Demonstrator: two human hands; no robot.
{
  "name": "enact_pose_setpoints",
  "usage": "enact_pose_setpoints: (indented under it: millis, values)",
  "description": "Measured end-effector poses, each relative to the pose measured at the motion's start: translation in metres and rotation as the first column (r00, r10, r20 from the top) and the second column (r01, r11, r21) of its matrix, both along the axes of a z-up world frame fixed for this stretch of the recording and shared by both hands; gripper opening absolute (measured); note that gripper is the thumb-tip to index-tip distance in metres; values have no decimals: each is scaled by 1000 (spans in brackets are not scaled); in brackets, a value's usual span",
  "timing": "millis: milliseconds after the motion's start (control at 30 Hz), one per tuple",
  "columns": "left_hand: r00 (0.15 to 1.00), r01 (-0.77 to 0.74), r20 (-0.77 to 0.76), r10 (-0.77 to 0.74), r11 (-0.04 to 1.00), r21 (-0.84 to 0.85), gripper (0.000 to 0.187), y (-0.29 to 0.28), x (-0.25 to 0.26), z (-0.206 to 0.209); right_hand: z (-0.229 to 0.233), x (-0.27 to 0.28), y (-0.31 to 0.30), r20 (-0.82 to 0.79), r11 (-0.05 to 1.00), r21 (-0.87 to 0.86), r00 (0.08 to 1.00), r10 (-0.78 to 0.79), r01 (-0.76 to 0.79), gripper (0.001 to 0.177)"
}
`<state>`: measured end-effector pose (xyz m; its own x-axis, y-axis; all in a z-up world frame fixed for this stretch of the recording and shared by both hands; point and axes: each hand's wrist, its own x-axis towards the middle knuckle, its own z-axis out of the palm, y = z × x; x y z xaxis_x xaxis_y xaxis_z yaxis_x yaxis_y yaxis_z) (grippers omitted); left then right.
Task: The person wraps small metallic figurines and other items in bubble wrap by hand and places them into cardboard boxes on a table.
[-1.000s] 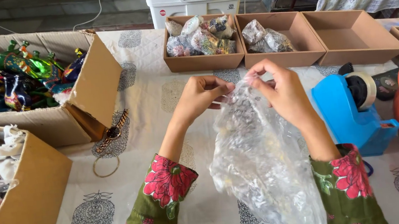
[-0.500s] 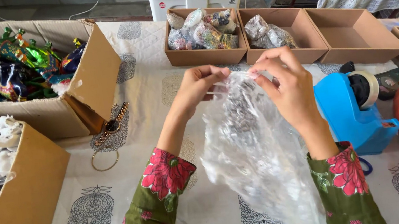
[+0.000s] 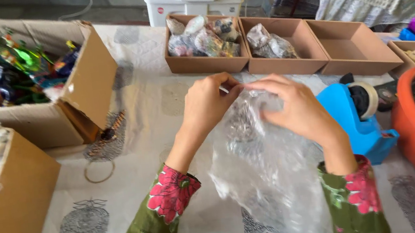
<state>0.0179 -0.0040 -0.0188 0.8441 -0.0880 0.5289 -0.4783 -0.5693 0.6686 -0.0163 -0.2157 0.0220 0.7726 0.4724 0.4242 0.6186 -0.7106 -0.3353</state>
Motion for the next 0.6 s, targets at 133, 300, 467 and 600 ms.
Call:
enact_pose_setpoints:
  millis: [133, 300, 467, 600]
  values:
    - [1000, -21, 21, 22, 999, -31, 15, 2, -2, 1, -1, 7, -2, -119, 954, 147, 952, 281, -262, 96]
    - [996, -75, 40, 76, 997, -16, 15, -3, -10, 8, -43, 38, -18, -386, 865, 495, 870, 306, -85, 76]
    - [1000, 5, -2, -5, 997, -77, 16, -3, -5, 4, -23, 27, 3, -262, 895, 443, 948, 182, -49, 68]
    - [981, 146, -84, -174, 953, -266, 24, 0, 5, -6, -18, 23, 4, -157, 934, 347, 976, 151, -89, 52]
